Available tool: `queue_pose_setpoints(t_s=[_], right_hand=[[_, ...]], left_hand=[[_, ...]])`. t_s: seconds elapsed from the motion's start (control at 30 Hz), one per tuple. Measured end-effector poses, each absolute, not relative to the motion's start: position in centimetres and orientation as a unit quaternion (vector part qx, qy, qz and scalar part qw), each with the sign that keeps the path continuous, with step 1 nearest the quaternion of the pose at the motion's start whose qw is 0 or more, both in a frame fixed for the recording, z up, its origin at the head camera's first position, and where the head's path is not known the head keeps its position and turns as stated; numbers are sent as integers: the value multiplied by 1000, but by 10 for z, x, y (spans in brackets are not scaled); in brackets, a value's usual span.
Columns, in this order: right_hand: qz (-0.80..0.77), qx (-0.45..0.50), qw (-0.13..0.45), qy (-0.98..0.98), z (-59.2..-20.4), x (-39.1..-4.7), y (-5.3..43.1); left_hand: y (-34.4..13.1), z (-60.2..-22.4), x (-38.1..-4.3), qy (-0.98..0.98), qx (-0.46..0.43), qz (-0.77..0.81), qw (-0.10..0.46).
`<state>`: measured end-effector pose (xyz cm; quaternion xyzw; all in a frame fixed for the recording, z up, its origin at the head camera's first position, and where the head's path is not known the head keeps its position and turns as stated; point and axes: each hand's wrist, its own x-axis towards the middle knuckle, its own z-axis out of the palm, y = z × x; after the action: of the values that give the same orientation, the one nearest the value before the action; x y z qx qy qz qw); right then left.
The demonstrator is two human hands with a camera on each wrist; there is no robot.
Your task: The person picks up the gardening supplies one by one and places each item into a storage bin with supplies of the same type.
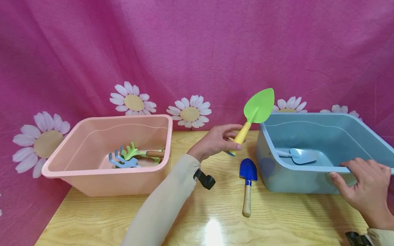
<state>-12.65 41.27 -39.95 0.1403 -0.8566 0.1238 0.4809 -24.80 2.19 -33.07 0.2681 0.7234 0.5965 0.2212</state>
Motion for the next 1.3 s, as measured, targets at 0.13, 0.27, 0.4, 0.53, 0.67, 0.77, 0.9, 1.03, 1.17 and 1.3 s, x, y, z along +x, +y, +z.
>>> queue_pose_setpoints(t_s=[0.13,0.27,0.4,0.53,0.67,0.77,0.9,1.03,1.17,1.3], right_hand=[[124,140,481,-856,-401,-126,412],[120,140,481,-857,-400,-126,412],[112,141,484,-856,-399,-126,413],[113,147,489,-852,-399,-126,412],[123,157,501,-842,-398,-127,410],[129,160,505,-838,-397,-127,409],[126,155,497,-845,-397,-126,411],[121,148,486,-853,-399,-125,413],[121,145,487,-852,-400,-125,414],[118,149,486,-853,-399,-125,414]], left_hand=[[24,-328,-252,722,271,592,234],[27,-324,-255,729,281,575,243],[33,-317,-260,738,304,550,245],[37,-310,-265,737,320,541,251],[44,-302,-269,736,333,531,254],[51,-294,-270,735,338,531,252],[63,-288,-270,716,332,554,266],[75,-289,-270,698,329,571,281],[88,-291,-271,693,332,572,286],[103,-290,-270,695,334,568,287]])
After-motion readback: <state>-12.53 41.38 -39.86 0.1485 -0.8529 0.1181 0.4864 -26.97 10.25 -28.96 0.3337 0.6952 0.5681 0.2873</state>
